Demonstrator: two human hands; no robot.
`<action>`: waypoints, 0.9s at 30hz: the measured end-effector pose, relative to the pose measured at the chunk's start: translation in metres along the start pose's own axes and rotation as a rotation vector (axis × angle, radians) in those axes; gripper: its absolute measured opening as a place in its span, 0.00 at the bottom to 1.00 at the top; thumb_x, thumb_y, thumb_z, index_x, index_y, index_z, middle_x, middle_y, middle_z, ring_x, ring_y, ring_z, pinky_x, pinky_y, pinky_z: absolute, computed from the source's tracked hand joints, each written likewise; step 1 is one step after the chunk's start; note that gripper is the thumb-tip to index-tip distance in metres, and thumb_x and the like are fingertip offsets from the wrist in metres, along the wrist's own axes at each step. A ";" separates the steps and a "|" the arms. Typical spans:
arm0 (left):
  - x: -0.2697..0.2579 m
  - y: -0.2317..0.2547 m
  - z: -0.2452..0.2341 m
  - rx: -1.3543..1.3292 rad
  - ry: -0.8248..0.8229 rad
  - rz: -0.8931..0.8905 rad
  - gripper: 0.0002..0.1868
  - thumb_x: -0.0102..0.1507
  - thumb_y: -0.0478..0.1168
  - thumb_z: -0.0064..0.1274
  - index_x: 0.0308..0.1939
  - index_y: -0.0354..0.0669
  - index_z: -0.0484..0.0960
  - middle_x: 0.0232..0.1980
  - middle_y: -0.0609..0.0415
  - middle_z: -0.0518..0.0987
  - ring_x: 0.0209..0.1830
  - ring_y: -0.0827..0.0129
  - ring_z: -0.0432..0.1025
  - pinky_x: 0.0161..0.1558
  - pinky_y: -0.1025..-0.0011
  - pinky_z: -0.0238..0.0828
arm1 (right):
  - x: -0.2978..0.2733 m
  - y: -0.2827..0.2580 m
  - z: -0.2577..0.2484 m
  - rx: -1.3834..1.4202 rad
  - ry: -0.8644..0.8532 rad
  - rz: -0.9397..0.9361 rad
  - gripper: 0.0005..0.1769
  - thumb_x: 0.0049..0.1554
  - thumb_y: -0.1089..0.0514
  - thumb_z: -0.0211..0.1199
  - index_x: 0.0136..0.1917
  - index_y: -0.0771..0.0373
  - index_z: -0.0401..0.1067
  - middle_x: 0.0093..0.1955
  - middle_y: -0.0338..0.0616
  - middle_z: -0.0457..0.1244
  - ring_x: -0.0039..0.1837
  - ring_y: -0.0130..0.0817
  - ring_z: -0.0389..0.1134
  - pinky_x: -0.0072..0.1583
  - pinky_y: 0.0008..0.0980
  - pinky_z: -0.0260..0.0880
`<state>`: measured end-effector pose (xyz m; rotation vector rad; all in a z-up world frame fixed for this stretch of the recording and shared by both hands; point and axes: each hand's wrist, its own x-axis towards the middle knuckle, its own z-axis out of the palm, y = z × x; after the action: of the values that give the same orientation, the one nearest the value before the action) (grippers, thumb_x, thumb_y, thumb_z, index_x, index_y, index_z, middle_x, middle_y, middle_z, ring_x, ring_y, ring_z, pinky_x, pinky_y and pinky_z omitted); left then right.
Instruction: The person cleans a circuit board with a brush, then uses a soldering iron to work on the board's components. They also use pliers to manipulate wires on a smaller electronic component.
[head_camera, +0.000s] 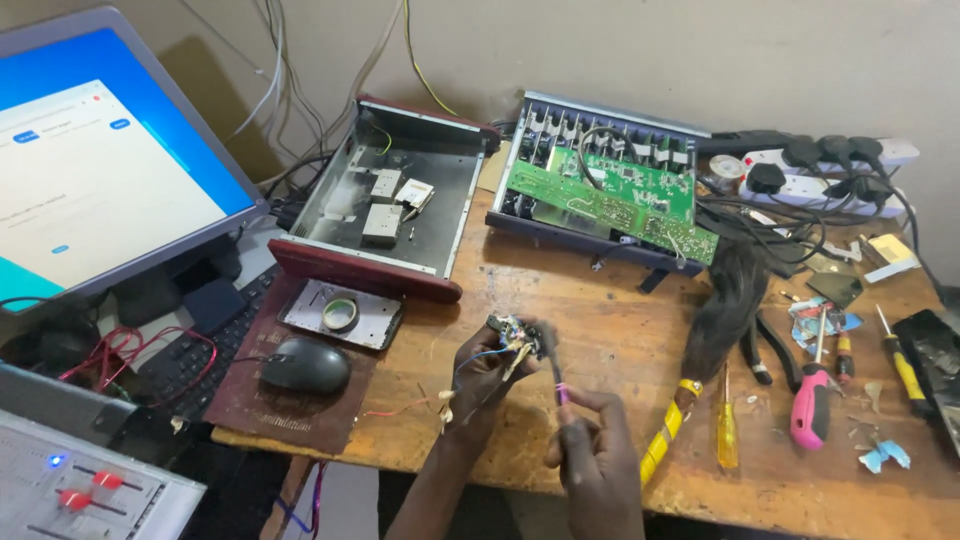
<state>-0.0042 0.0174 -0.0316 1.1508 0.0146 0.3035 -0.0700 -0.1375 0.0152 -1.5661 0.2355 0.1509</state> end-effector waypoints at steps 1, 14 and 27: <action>-0.003 0.009 0.006 -0.001 -0.007 0.015 0.31 0.51 0.45 0.76 0.57 0.41 0.87 0.52 0.53 0.87 0.51 0.67 0.81 0.53 0.69 0.82 | 0.004 0.006 -0.001 0.004 -0.001 -0.016 0.13 0.67 0.56 0.59 0.62 0.59 0.76 0.27 0.54 0.66 0.26 0.34 0.53 0.30 0.33 0.51; 0.005 0.034 0.019 -0.120 -0.044 -0.027 0.30 0.55 0.43 0.72 0.59 0.32 0.86 0.51 0.40 0.91 0.53 0.51 0.87 0.62 0.55 0.84 | 0.063 0.057 0.004 0.116 0.184 -0.229 0.14 0.58 0.52 0.68 0.51 0.64 0.83 0.20 0.55 0.65 0.22 0.37 0.60 0.30 0.30 0.56; 0.007 -0.002 0.009 -0.076 -0.243 -0.024 0.40 0.65 0.56 0.60 0.68 0.20 0.79 0.48 0.45 0.88 0.44 0.68 0.78 0.53 0.67 0.74 | 0.078 0.036 -0.025 0.185 0.242 -0.206 0.16 0.63 0.53 0.63 0.58 0.67 0.74 0.23 0.68 0.66 0.21 0.43 0.56 0.27 0.36 0.50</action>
<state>0.0046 0.0107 -0.0284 1.1044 -0.1950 0.1401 -0.0041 -0.1666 -0.0384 -1.4130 0.2671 -0.2174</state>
